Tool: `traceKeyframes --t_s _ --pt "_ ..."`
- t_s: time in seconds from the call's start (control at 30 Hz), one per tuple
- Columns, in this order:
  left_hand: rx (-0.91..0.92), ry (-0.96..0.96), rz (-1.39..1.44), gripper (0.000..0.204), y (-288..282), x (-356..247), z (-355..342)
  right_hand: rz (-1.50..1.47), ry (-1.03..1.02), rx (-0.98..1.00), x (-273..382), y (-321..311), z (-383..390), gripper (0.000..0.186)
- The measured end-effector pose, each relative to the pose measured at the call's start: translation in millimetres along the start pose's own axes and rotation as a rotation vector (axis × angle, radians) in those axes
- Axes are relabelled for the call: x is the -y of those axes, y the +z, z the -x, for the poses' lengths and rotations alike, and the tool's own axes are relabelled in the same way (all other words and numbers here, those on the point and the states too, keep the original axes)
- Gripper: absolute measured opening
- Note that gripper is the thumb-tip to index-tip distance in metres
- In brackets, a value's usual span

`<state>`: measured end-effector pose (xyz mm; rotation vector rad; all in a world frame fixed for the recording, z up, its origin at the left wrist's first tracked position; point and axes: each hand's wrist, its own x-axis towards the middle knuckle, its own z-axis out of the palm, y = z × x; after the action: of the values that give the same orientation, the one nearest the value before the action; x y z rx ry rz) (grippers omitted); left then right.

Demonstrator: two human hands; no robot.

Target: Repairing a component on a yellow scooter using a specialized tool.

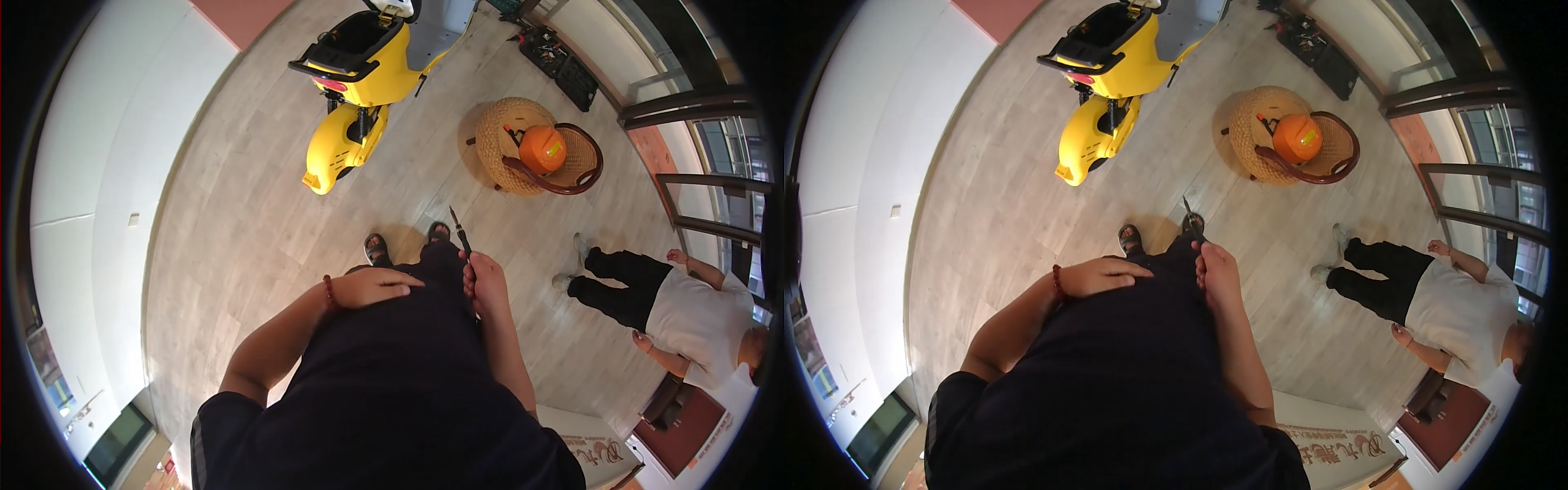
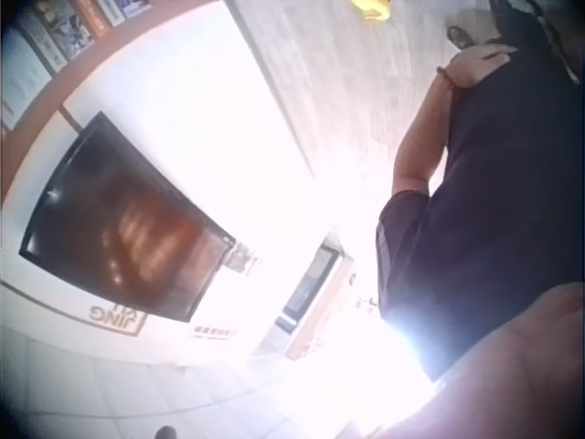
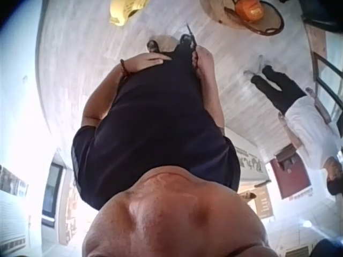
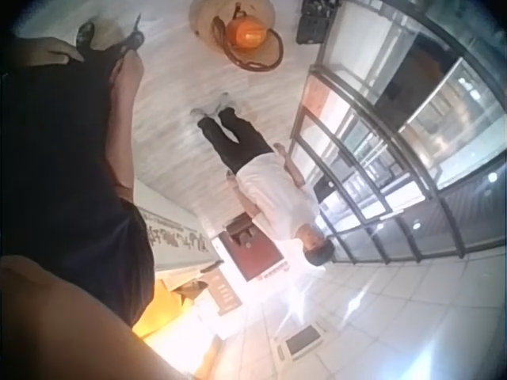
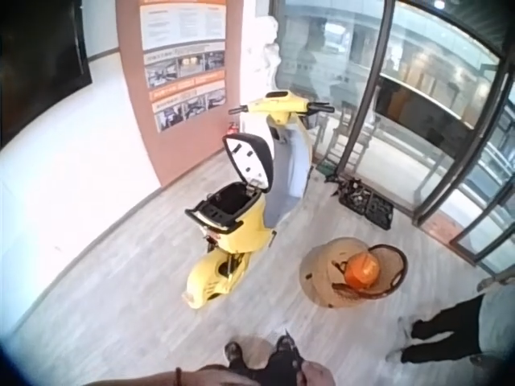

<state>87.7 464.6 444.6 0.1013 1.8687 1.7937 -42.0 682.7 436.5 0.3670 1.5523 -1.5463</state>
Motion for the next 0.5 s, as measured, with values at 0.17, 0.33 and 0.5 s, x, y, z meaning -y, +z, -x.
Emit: traceKeyframes --t_s 0.17,0.33,0.5 --pt "0.011 -0.034 0.186 0.039 8.4 -2.3 17.5 0.009 -0.039 0.030 -1.5 14.2 8.6 0.024" --pt "0.013 0.068 0.125 0.042 24.2 4.0 18.6 0.045 -0.074 0.033 -4.3 -2.7 22.9 0.024" --pt "0.045 0.071 0.079 0.045 38.4 -14.1 19.8 -0.038 -0.062 -0.046 -22.0 -47.9 35.6 0.024"
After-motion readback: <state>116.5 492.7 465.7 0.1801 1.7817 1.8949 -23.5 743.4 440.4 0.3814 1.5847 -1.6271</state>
